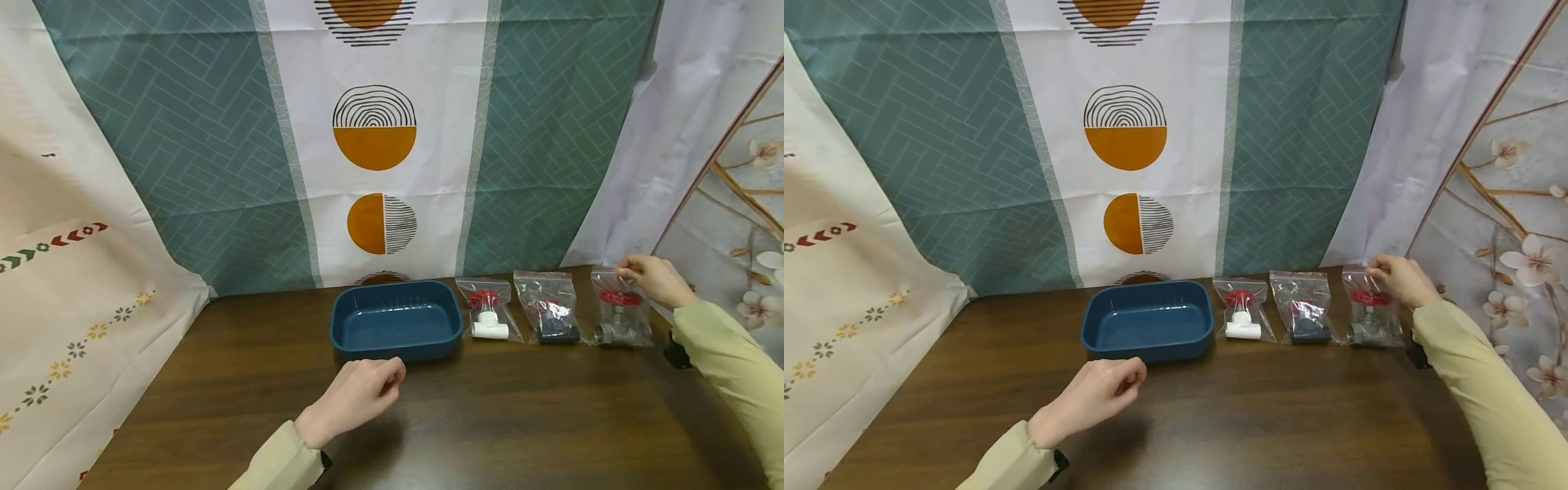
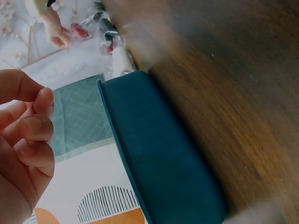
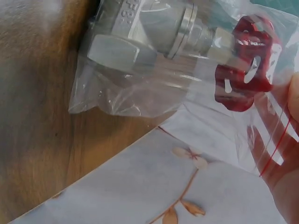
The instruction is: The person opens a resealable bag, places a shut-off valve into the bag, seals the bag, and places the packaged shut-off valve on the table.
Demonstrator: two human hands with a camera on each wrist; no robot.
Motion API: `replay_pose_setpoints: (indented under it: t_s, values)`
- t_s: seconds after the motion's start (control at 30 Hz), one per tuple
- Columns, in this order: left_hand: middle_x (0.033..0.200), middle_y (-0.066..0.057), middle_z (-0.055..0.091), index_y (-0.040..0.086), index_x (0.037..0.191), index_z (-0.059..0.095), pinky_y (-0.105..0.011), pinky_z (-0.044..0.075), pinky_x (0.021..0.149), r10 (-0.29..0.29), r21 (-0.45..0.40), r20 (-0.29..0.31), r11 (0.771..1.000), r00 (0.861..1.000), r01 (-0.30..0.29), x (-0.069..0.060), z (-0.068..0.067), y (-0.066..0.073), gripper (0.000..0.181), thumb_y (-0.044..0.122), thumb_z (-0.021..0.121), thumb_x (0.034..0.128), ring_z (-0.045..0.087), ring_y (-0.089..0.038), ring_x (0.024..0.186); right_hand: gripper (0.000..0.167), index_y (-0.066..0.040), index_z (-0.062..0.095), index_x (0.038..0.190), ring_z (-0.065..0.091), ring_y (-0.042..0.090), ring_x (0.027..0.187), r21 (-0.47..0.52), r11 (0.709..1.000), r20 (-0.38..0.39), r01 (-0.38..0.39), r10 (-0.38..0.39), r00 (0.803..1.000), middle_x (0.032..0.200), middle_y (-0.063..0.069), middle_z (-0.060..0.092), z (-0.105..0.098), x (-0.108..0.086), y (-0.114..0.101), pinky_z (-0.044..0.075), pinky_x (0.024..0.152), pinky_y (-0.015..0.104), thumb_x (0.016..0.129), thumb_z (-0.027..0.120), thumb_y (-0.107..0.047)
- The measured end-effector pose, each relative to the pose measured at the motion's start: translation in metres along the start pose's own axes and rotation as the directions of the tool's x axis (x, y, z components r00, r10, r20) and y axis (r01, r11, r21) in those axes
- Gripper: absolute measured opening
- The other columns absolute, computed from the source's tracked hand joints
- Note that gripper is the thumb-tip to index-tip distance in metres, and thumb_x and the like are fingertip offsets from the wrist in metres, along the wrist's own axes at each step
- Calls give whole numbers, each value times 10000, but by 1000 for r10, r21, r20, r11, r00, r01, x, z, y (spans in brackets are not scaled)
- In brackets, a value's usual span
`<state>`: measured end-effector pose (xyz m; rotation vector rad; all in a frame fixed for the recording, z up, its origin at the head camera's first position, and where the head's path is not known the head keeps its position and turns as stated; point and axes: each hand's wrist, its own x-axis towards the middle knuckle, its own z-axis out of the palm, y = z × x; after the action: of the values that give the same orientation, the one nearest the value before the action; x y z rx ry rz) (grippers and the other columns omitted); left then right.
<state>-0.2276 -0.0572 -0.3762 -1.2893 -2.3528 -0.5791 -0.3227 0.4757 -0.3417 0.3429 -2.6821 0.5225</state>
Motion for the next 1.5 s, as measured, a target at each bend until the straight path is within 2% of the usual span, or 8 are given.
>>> replay_pose_setpoints:
  t_s: [0.17,0.37,0.6,0.87,0.97,1.1,1.37,1.5]
  values:
    - [547,163,301,156,761,491,-123,225,404,28,-36,5,999,1000,-28,-1,1,6,192,-23,554,726,264,36,446,251,-15,646,923,564,323,709,4,995,23,-102,102,995,799,134,614,7,7,0,413,509,435,922,537,-240]
    - [526,179,261,169,719,445,-131,187,381,71,0,-17,997,997,-71,0,0,10,202,1,543,665,228,49,428,200,-7,653,911,547,420,713,-42,994,-63,-100,97,993,839,228,606,21,15,3,389,526,532,888,592,-195]
    - [476,161,213,199,636,327,-178,113,374,-24,95,10,995,1000,23,-6,-3,3,220,72,507,625,183,14,396,122,-18,682,884,531,447,684,-152,981,-95,-117,104,990,842,283,593,43,15,9,379,509,557,851,607,-108]
    - [474,150,252,190,664,374,-197,165,357,-147,119,7,982,989,145,-13,-12,-11,183,66,507,687,235,-1,388,87,-21,685,847,535,442,644,-177,978,-129,-114,92,987,808,259,603,58,10,16,379,441,514,827,620,-76]
    - [498,146,300,184,688,435,-205,211,351,-202,128,-21,971,979,203,-13,-18,-18,144,87,535,722,274,-11,394,97,-17,681,851,531,455,657,-176,977,-121,-123,102,987,828,273,596,59,13,16,385,452,531,837,613,-84]
    - [549,134,355,180,705,494,-220,273,363,-276,143,-87,947,957,286,-11,-26,-29,109,130,579,751,323,-26,428,137,-7,673,873,523,477,696,-154,974,-89,-163,151,985,857,296,584,62,16,15,395,489,557,858,598,-121]
    - [666,69,459,141,724,524,-244,355,429,-368,164,-176,904,913,396,-14,-42,-52,101,157,615,766,404,-68,569,144,22,648,874,516,484,731,-116,972,-100,-206,195,976,860,322,567,66,17,16,397,543,567,856,553,-85]
    - [712,49,483,113,760,543,-264,369,443,-404,168,-206,883,891,439,-17,-47,-63,107,173,632,765,418,-106,602,130,42,628,874,518,489,723,-115,973,-73,-201,193,978,834,319,563,66,18,19,405,549,552,837,551,-57]
